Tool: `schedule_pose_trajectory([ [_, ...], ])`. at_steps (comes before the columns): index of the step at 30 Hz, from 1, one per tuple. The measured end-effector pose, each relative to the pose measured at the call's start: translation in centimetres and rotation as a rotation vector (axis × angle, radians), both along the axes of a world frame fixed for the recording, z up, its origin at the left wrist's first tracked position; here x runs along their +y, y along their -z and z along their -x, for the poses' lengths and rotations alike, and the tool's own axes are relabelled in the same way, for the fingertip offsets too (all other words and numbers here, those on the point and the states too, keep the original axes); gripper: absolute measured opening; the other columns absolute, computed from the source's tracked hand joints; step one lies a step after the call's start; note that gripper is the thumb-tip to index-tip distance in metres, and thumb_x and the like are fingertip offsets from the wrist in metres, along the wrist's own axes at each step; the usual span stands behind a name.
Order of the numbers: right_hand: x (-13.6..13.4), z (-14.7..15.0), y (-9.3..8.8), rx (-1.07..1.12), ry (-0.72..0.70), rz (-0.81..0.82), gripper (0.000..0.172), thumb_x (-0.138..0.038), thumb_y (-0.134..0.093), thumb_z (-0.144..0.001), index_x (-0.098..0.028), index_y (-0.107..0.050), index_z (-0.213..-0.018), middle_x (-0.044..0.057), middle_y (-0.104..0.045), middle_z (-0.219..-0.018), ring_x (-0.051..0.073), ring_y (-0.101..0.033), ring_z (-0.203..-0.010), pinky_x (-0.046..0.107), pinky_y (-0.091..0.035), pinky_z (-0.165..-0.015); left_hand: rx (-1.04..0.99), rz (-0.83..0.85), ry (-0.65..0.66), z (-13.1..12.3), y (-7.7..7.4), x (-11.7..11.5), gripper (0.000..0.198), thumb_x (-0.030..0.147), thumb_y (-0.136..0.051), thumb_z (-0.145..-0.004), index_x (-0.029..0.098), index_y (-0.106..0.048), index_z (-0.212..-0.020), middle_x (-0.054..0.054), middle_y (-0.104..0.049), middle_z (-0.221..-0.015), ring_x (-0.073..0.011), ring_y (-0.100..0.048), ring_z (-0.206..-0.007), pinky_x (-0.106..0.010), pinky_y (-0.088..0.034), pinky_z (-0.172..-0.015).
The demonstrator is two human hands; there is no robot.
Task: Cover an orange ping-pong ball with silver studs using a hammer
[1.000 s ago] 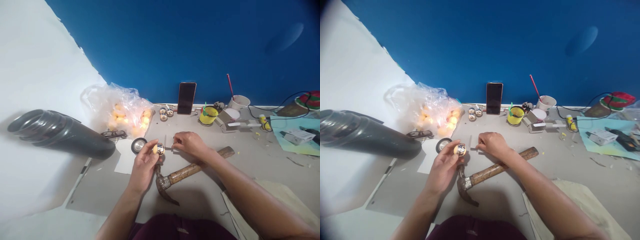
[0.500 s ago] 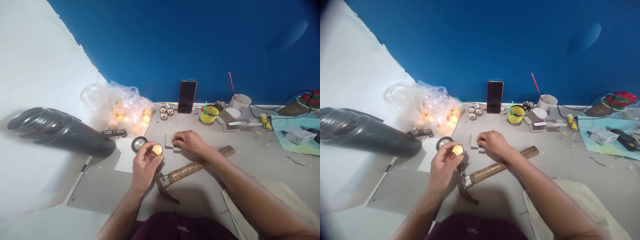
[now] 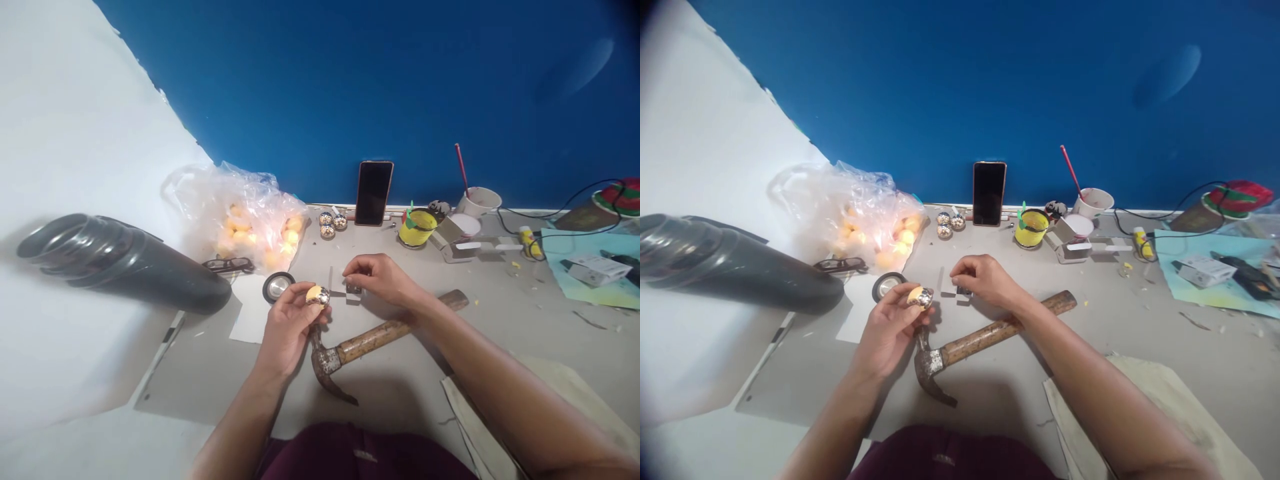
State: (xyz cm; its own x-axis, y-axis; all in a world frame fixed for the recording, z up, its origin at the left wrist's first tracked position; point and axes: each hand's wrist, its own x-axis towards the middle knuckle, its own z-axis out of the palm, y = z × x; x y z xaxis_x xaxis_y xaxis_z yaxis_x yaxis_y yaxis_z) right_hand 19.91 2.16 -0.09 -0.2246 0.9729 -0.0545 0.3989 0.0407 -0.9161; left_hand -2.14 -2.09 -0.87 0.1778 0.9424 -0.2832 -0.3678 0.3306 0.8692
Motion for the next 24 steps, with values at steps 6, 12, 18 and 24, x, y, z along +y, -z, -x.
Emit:
schedule_pose_trajectory([
  [6, -0.2, 0.2, -0.4, 0.320, 0.034, 0.122, 0.017, -0.031, -0.077, -0.075, -0.015, -0.074, -0.080, 0.002, -0.072, -0.076, 0.013, -0.060, -0.068, 0.026, -0.047, -0.065, -0.215, 0.069, 0.010, 0.4, 0.0, 0.3, 0.043, 0.022, -0.090, -0.070, 0.021, -0.071, -0.108, 0.001, -0.068, -0.081, -0.0092, -0.062, -0.064, -0.020, -0.050, -0.059],
  [12, -1.6, 1.6, -1.9, 0.524, -0.019, 0.259, 0.022, -0.033, -0.083, -0.072, -0.016, -0.075, -0.083, 0.001, -0.072, -0.074, 0.012, -0.061, -0.065, 0.025, -0.048, -0.062, -0.240, 0.075, 0.037, 0.5, -0.1, 0.3, 0.048, 0.023, -0.092, -0.067, 0.018, -0.074, -0.112, -0.006, -0.075, -0.091, -0.0149, -0.070, -0.077, -0.024, -0.057, -0.067],
  [18, -2.8, 3.1, -1.0, 0.705, -0.085, 0.265, 0.022, -0.034, -0.086, -0.073, -0.018, -0.075, -0.081, 0.002, -0.074, -0.079, 0.016, -0.068, -0.076, 0.029, -0.054, -0.075, -0.054, -0.124, -0.063, 0.1, 0.0, -0.1, 0.037, 0.021, -0.090, -0.069, 0.021, -0.073, -0.102, -0.004, -0.076, -0.088, -0.0156, -0.071, -0.075, -0.025, -0.059, -0.067],
  [24, -2.8, 3.5, -0.7, 0.733, -0.044, 0.294, 0.027, -0.037, -0.091, -0.067, -0.017, -0.075, -0.076, 0.001, -0.072, -0.075, 0.014, -0.064, -0.071, 0.028, -0.052, -0.072, 0.118, -0.212, -0.078, 0.1, -0.1, -0.8, 0.038, 0.020, -0.087, -0.072, 0.023, -0.073, -0.107, -0.007, -0.077, -0.107, -0.0184, -0.072, -0.088, -0.026, -0.059, -0.074],
])
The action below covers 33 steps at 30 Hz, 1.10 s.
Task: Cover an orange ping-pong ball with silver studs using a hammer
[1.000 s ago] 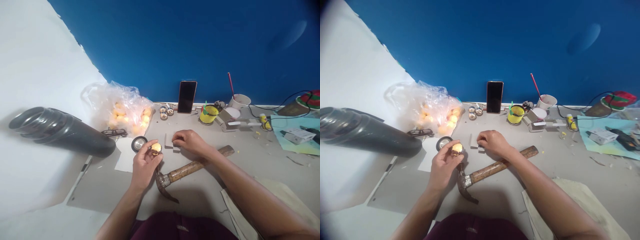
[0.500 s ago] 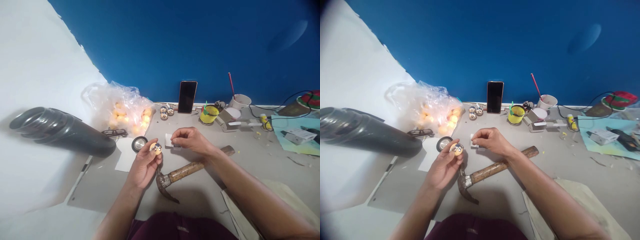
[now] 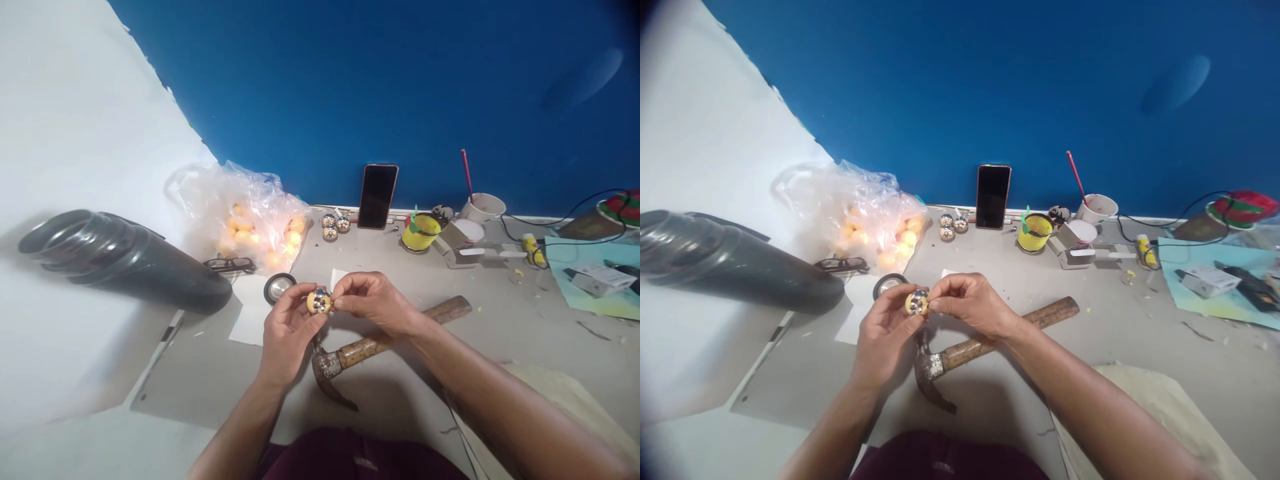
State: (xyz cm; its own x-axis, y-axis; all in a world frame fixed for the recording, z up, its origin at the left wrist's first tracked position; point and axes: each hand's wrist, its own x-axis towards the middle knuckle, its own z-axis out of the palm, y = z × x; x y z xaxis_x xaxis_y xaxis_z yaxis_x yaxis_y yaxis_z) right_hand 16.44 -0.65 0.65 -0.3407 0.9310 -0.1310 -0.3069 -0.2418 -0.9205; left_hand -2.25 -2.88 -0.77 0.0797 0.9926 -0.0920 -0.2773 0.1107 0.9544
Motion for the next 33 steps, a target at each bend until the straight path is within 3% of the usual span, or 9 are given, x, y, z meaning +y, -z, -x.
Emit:
schedule_pose_trajectory([
  [8, 0.1, -0.2, 0.4, -0.036, 0.014, -0.001, 0.026, -0.037, -0.090, -0.067, -0.017, -0.076, -0.077, 0.001, -0.072, -0.075, 0.013, -0.062, -0.070, 0.027, -0.050, -0.071, 0.158, -0.031, -0.024, -0.1, -1.0, -0.3, 0.037, 0.020, -0.087, -0.071, 0.022, -0.077, -0.106, -0.006, -0.078, -0.108, -0.0238, -0.074, -0.098, -0.032, -0.060, -0.088],
  [21, -0.5, -0.2, -0.9, -0.286, 0.052, -0.153, 0.009, -0.025, -0.076, -0.077, -0.017, -0.074, -0.076, 0.001, -0.072, -0.075, 0.013, -0.061, -0.069, 0.025, -0.047, -0.064, 0.275, -0.171, -0.138, -0.4, -0.2, -0.9, 0.033, 0.019, -0.087, -0.071, 0.025, -0.079, -0.103, -0.006, -0.074, -0.112, -0.0254, -0.070, -0.106, -0.035, -0.058, -0.096],
  [33, -0.4, -0.8, -1.1, -0.427, 0.006, -0.260, 0.005, -0.021, -0.069, -0.080, -0.017, -0.071, -0.079, -0.001, -0.069, -0.073, 0.012, -0.056, -0.066, 0.023, -0.040, -0.058, 0.234, -0.067, -0.002, 0.1, -0.5, -0.5, 0.035, 0.026, -0.088, -0.071, 0.022, -0.078, -0.105, -0.006, -0.079, -0.101, -0.0239, -0.075, -0.092, -0.035, -0.062, -0.088],
])
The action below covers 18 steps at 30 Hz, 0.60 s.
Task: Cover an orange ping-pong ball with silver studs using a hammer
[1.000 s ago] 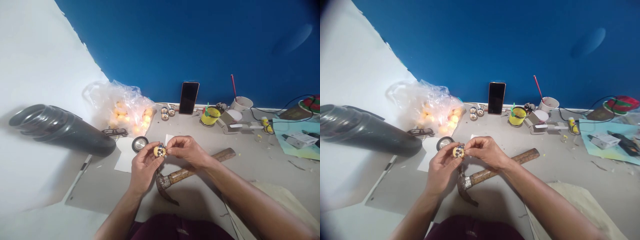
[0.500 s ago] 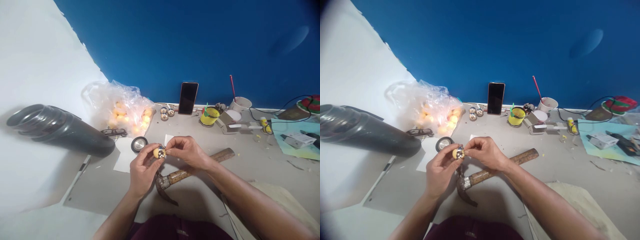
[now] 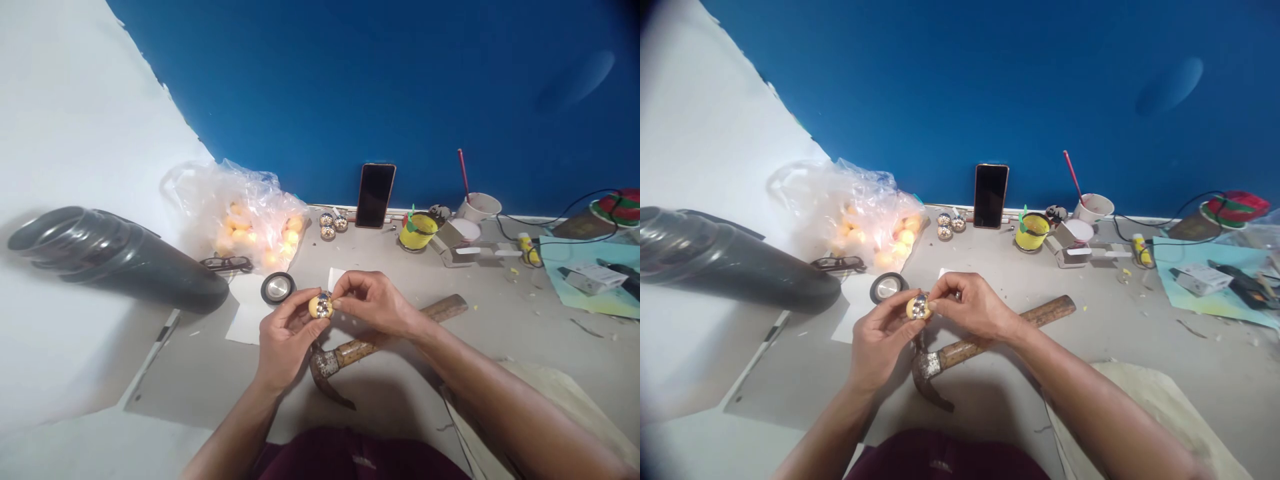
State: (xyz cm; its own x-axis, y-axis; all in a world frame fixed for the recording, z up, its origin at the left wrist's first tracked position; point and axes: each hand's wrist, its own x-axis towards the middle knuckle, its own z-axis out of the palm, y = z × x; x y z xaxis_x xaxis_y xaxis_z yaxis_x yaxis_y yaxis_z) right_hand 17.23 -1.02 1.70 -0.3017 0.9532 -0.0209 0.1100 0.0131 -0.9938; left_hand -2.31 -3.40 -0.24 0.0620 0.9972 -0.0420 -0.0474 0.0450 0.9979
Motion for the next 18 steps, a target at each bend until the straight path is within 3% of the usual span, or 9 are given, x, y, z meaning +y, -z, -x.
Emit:
schedule_pose_trajectory([
  [8, -0.4, 0.5, -0.4, -0.200, 0.045, -0.174, 0.004, -0.015, -0.064, -0.080, -0.017, -0.065, -0.077, -0.004, -0.062, -0.068, 0.009, -0.049, -0.061, 0.022, -0.033, -0.055, 0.012, -0.019, -0.028, -0.1, 0.4, -0.3, 0.036, 0.026, -0.088, -0.070, 0.019, -0.078, -0.104, -0.007, -0.079, -0.104, -0.0248, -0.076, -0.096, -0.034, -0.062, -0.088],
  [14, 0.2, -0.5, -0.7, 0.066, 0.054, -0.079, 0.019, -0.034, -0.071, -0.084, -0.018, -0.062, -0.080, -0.002, -0.062, -0.072, 0.010, -0.051, -0.061, 0.022, -0.037, -0.055, -0.255, 0.123, 0.050, -0.1, 0.7, 0.1, 0.041, 0.025, -0.090, -0.069, 0.020, -0.076, -0.108, -0.007, -0.080, -0.098, -0.0216, -0.076, -0.084, -0.032, -0.064, -0.077],
  [18, 0.8, -1.3, -1.0, 0.051, 0.147, -0.071, 0.026, -0.041, -0.068, -0.087, -0.017, -0.060, -0.077, -0.002, -0.061, -0.067, 0.011, -0.051, -0.060, 0.024, -0.036, -0.055, -0.361, 0.178, 0.086, -0.2, 0.2, 0.4, 0.044, 0.027, -0.088, -0.072, 0.021, -0.074, -0.113, -0.011, -0.077, -0.111, -0.0229, -0.076, -0.085, -0.033, -0.062, -0.073],
])
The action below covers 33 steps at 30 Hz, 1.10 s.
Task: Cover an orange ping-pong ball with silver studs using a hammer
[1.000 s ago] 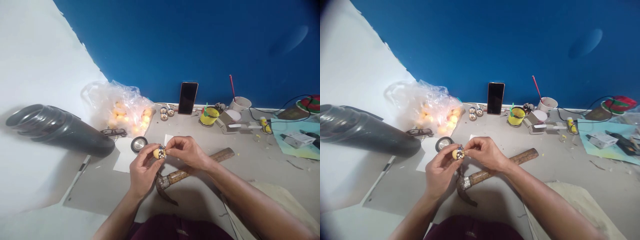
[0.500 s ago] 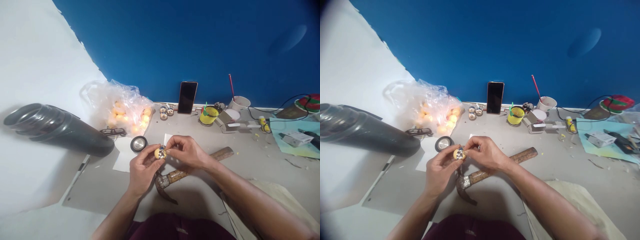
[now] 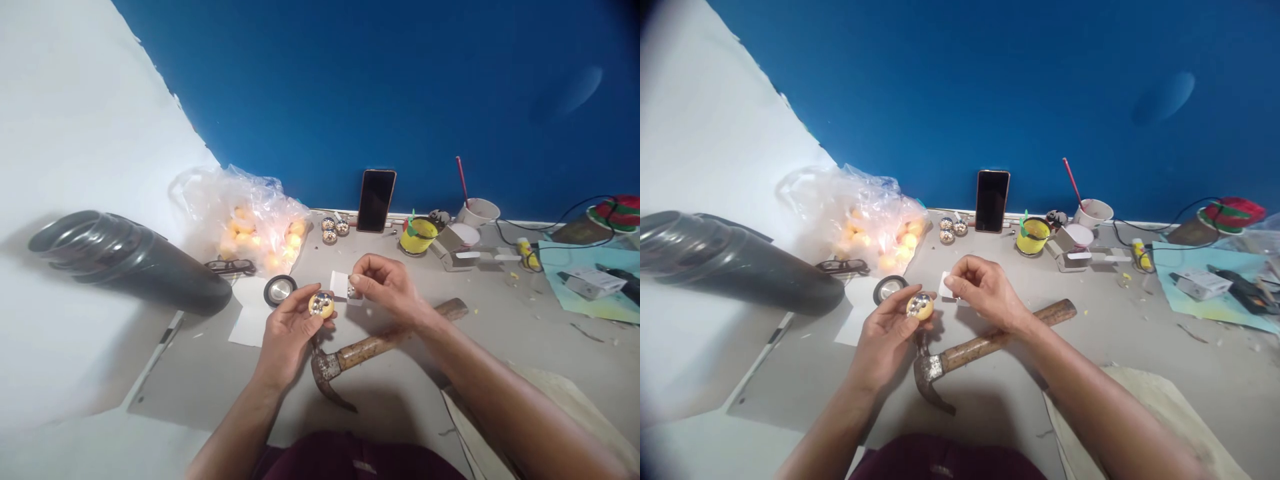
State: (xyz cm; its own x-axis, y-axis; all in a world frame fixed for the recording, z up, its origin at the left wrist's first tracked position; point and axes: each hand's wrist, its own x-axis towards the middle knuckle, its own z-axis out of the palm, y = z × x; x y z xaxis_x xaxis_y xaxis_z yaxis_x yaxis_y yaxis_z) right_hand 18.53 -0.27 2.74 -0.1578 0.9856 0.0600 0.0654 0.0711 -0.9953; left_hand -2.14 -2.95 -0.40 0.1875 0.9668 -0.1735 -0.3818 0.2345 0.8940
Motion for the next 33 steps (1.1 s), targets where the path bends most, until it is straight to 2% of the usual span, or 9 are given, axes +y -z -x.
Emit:
schedule_pose_trajectory([
  [4, 0.1, 0.0, 0.1, -0.138, -0.033, 0.028, 0.022, -0.036, -0.068, -0.085, -0.017, -0.061, -0.075, -0.003, -0.060, -0.066, 0.011, -0.049, -0.060, 0.024, -0.034, -0.055, 0.001, -0.018, 0.023, 0.1, 0.3, 0.0, 0.049, 0.027, -0.089, -0.070, 0.022, -0.074, -0.116, -0.010, -0.074, -0.117, -0.0155, -0.071, -0.081, -0.025, -0.057, -0.068],
  [8, -0.4, 0.4, 0.0, -0.421, -0.230, 0.017, 0.014, -0.027, -0.065, -0.086, -0.017, -0.064, -0.076, -0.003, -0.062, -0.069, 0.011, -0.051, -0.063, 0.024, -0.034, -0.059, 0.141, -0.071, -0.022, 0.4, 0.8, -0.3, 0.040, 0.028, -0.084, -0.077, 0.024, -0.073, -0.115, -0.005, -0.074, -0.105, -0.0090, -0.062, -0.070, -0.021, -0.052, -0.062],
  [11, -0.7, 0.6, -0.2, -0.597, -0.318, -0.037, 0.011, -0.023, -0.063, -0.086, -0.017, -0.066, -0.077, -0.002, -0.065, -0.072, 0.012, -0.053, -0.067, 0.025, -0.033, -0.062, 0.258, -0.098, -0.044, 0.4, 0.5, -0.4, 0.035, 0.029, -0.081, -0.079, 0.022, -0.074, -0.112, -0.004, -0.074, -0.100, -0.0094, -0.060, -0.068, -0.021, -0.051, -0.062],
  [16, -0.7, 0.5, -0.3, -0.703, -0.327, -0.077, 0.012, -0.024, -0.061, -0.089, -0.018, -0.066, -0.079, 0.000, -0.068, -0.076, 0.013, -0.055, -0.069, 0.025, -0.031, -0.062, 0.450, -0.163, -0.076, 0.1, -0.2, -0.6, 0.030, 0.028, -0.076, -0.081, 0.020, -0.074, -0.109, -0.004, -0.074, -0.096, -0.0110, -0.061, -0.070, -0.021, -0.052, -0.063],
  [21, -1.1, 0.7, 0.0, -0.888, -0.558, -0.093, 0.007, -0.026, -0.064, -0.086, -0.020, -0.068, -0.085, 0.001, -0.071, -0.080, 0.016, -0.058, -0.071, 0.027, -0.026, -0.057, 0.552, -0.228, -0.096, 0.3, 0.1, -0.7, 0.030, 0.029, -0.073, -0.082, 0.020, -0.074, -0.110, -0.003, -0.075, -0.097, -0.0118, -0.062, -0.070, -0.021, -0.052, -0.063],
  [25, -2.0, 1.8, 0.8, -1.082, -0.724, -0.108, 0.027, -0.041, -0.080, -0.076, -0.020, -0.071, -0.089, 0.005, -0.072, -0.086, 0.021, -0.062, -0.075, 0.029, -0.025, -0.055, 0.635, -0.309, -0.126, 0.4, 0.2, -0.6, 0.029, 0.028, -0.073, -0.081, 0.021, -0.076, -0.109, -0.004, -0.076, -0.101, -0.0149, -0.067, -0.078, -0.023, -0.055, -0.071],
  [29, -2.7, 2.7, 1.3, -1.178, -0.730, -0.180, 0.037, -0.043, -0.086, -0.073, -0.017, -0.071, -0.095, 0.009, -0.072, -0.096, 0.026, -0.065, -0.087, 0.030, -0.033, -0.061, 0.685, -0.364, -0.152, 0.2, 0.2, -0.6, 0.027, 0.028, -0.073, -0.080, 0.022, -0.077, -0.106, -0.004, -0.076, -0.101, -0.0178, -0.070, -0.086, -0.025, -0.056, -0.078],
  [31, -3.0, 2.9, 1.4, -1.182, -0.729, -0.204, 0.034, -0.037, -0.085, -0.074, -0.016, -0.071, -0.096, 0.010, -0.072, -0.096, 0.026, -0.065, -0.088, 0.031, -0.035, -0.063, 0.680, -0.360, -0.161, 0.2, 0.1, -0.6, 0.027, 0.027, -0.073, -0.079, 0.021, -0.077, -0.105, -0.004, -0.075, -0.101, -0.0180, -0.070, -0.087, -0.026, -0.056, -0.080],
  [33, -3.1, 2.9, 1.5, -1.168, -0.714, -0.246, 0.023, -0.028, -0.081, -0.076, -0.015, -0.071, -0.093, 0.009, -0.072, -0.093, 0.026, -0.064, -0.088, 0.032, -0.036, -0.064, 0.637, -0.315, -0.164, 0.4, -0.1, -0.5, 0.028, 0.028, -0.074, -0.079, 0.020, -0.076, -0.105, -0.004, -0.075, -0.100, -0.0174, -0.069, -0.085, -0.025, -0.055, -0.078],
])
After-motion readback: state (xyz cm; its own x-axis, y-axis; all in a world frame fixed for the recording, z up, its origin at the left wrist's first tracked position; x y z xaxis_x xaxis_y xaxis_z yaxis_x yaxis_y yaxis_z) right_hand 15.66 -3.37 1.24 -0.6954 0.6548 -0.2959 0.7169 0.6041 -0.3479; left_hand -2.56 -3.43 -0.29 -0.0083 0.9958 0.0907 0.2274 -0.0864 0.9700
